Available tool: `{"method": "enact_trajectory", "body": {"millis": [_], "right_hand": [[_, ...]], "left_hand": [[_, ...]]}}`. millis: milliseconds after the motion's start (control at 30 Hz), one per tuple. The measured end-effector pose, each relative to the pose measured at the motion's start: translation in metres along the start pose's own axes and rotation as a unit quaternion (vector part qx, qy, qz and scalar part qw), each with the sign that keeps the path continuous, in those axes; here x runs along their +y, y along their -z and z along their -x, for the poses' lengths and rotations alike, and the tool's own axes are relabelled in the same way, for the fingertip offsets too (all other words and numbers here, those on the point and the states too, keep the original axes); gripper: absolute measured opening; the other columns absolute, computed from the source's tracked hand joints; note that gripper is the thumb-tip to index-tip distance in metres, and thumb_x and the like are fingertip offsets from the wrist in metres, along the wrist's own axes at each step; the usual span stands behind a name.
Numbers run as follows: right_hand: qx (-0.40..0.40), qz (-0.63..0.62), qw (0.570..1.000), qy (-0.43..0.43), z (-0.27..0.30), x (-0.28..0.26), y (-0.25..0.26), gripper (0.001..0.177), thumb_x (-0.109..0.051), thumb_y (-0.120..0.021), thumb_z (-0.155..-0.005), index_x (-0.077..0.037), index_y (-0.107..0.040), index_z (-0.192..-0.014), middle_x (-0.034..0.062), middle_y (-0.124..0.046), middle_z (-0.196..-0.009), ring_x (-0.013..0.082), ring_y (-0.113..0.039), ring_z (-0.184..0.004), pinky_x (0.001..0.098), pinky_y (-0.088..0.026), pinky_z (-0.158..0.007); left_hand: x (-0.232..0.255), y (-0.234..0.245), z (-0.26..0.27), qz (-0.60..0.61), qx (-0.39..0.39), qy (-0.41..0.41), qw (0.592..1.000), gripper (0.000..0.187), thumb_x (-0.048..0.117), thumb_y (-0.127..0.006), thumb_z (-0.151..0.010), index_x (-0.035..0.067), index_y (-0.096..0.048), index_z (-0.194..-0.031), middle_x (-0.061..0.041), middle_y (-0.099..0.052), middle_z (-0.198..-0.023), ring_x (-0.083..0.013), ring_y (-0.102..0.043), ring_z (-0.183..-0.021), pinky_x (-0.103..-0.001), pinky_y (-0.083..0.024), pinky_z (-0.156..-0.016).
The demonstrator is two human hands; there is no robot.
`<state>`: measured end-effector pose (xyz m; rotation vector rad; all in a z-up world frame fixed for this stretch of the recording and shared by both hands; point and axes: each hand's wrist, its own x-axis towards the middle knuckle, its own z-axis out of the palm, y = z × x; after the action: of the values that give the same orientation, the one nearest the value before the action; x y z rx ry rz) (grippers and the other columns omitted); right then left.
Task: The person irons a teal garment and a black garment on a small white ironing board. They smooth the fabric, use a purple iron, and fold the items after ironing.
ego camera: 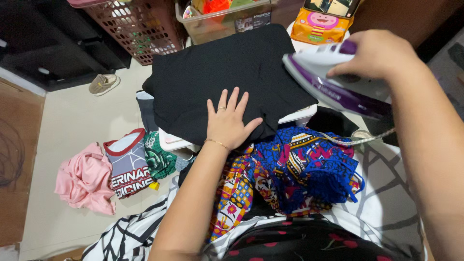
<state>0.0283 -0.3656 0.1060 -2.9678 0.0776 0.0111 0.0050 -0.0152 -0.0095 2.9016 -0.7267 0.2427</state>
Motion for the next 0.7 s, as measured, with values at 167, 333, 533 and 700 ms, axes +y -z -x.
{"method": "enact_trajectory", "body": {"millis": [167, 333, 533, 700], "right_hand": [[0.117, -0.210, 0.971, 0.001, 0.003, 0.029, -0.019, 0.049, -0.036, -0.094, -0.077, -0.002, -0.070, -0.102, 0.0136, -0.074, -0.089, 0.0212, -0.071, -0.076, 0.0371, -0.055, -0.071], [0.198, -0.311, 0.926, 0.078, -0.007, 0.042, -0.028, 0.040, -0.018, -0.095, -0.084, -0.001, -0.066, -0.104, 0.0061, -0.071, -0.092, 0.0135, -0.068, -0.085, 0.0309, -0.055, -0.075], [0.190, -0.321, 0.927, 0.049, 0.001, 0.042, -0.036, 0.040, -0.020, -0.095, -0.086, -0.001, -0.065, -0.105, 0.0058, -0.071, -0.090, 0.0126, -0.069, -0.083, 0.0307, -0.055, -0.073], [0.221, -0.309, 0.922, 0.076, 0.008, 0.040, -0.046, 0.041, -0.016, -0.096, -0.083, 0.000, -0.066, -0.106, 0.0058, -0.071, -0.092, 0.0136, -0.068, -0.086, 0.0311, -0.055, -0.076]], "left_hand": [[-0.008, 0.004, 0.015, -0.013, 0.001, -0.012, 1.000, 0.084, 0.072, -0.051, -0.091, 0.017, -0.043, -0.154, -0.009, -0.034, -0.163, -0.0354, -0.025, -0.151, -0.071, -0.019, -0.114], [-0.022, 0.010, 0.029, -0.011, 0.003, -0.015, 1.000, 0.083, 0.070, -0.052, -0.091, 0.017, -0.043, -0.154, -0.007, -0.034, -0.163, -0.0356, -0.027, -0.151, -0.071, -0.019, -0.114], [-0.044, 0.019, 0.044, -0.031, -0.015, -0.016, 0.999, 0.077, 0.066, -0.052, -0.093, 0.020, -0.043, -0.154, -0.004, -0.035, -0.163, -0.0345, -0.026, -0.151, -0.073, -0.017, -0.113], [-0.055, 0.024, 0.053, -0.033, -0.026, -0.001, 0.999, 0.076, 0.065, -0.052, -0.093, 0.021, -0.043, -0.154, -0.002, -0.034, -0.163, -0.0342, -0.025, -0.151, -0.075, -0.016, -0.112]]}}
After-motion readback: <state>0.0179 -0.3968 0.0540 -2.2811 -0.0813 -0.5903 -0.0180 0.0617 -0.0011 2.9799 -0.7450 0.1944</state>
